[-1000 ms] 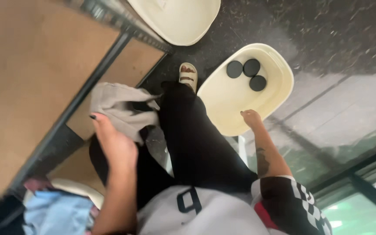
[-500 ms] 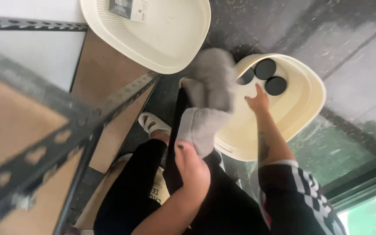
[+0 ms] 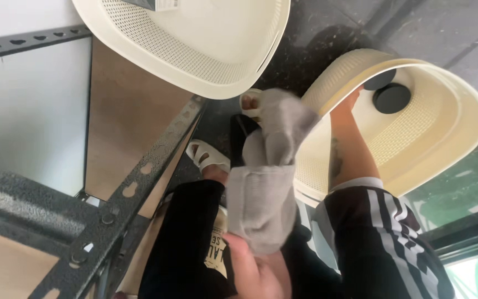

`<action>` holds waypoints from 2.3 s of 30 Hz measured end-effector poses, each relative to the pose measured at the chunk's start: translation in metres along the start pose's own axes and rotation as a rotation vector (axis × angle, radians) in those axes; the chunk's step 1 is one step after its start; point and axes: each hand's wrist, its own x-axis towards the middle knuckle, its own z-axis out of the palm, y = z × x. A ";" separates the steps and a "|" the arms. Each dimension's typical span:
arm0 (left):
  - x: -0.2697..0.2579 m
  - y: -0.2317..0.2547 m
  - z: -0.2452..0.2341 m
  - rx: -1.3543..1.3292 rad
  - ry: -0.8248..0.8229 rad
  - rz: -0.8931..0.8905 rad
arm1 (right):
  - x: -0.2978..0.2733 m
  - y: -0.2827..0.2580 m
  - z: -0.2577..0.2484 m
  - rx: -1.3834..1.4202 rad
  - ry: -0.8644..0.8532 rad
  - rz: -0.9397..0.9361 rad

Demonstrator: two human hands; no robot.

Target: The person picks up black stones one by one, wipes each one with a cloth, and places them into a basket on the floor.

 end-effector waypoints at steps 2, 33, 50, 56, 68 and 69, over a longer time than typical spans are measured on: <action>-0.001 -0.003 -0.001 0.141 0.436 -0.146 | 0.000 0.002 0.002 0.002 0.012 0.002; -0.105 0.139 -0.197 -0.234 -1.187 -0.078 | -0.432 0.019 -0.209 0.987 -0.407 -0.856; -0.166 0.146 -0.330 0.146 -1.105 1.283 | -0.691 -0.082 -0.200 0.339 -0.685 -1.463; -0.111 0.158 -0.333 0.003 -1.059 1.436 | -0.727 -0.093 -0.169 0.347 -0.909 -1.409; -0.079 0.156 -0.378 0.136 -0.815 1.492 | -0.712 -0.127 -0.108 0.169 -0.930 -1.636; -0.075 0.160 -0.385 0.154 -0.750 1.446 | -0.713 -0.119 -0.100 0.185 -1.031 -1.602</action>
